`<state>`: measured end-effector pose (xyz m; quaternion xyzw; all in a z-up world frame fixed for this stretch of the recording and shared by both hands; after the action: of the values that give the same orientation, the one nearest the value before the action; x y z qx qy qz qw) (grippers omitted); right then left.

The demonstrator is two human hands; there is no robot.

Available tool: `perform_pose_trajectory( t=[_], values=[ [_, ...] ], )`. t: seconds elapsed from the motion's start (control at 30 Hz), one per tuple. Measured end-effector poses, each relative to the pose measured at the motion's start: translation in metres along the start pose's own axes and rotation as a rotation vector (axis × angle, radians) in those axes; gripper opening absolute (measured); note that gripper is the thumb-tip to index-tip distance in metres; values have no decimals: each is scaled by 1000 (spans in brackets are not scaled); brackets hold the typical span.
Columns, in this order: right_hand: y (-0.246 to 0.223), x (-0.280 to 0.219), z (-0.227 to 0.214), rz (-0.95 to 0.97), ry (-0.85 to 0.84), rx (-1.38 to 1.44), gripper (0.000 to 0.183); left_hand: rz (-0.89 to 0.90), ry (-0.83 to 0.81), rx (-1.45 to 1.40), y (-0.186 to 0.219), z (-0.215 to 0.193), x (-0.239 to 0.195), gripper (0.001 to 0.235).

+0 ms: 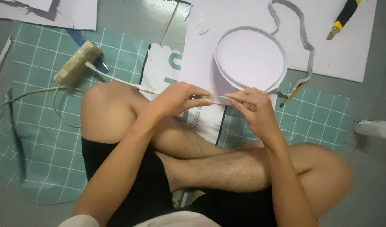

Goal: Connecting an LED strip to a power source, testing the illumination, and arranging the strip on a workspace.

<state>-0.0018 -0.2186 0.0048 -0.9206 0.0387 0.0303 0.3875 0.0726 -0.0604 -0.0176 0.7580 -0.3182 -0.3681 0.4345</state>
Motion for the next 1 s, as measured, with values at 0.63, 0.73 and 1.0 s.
perform_pose_trajectory(
  t=[0.63,0.73,1.0],
  values=[
    [0,2,-2,12,58,-107,19,-21,-12,-77,3,-8,8,37],
    [4,2,-2,4,65,-101,20,-8,1,-106,4,-11,7,37],
    [0,-1,4,-11,91,-121,19,23,18,-92,5,-9,8,36]
  ],
)
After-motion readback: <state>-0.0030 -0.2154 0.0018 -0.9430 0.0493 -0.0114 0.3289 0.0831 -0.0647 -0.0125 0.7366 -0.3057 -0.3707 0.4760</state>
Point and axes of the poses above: each hand's wrist, its own x-axis towards the middle knuckle, its own z-axis out of the palm, y = z × x, the point moved 10 cm from there along x, towards the middle knuckle, and after that the axes turned 8 degrees about -x, right-handed, at the moved point
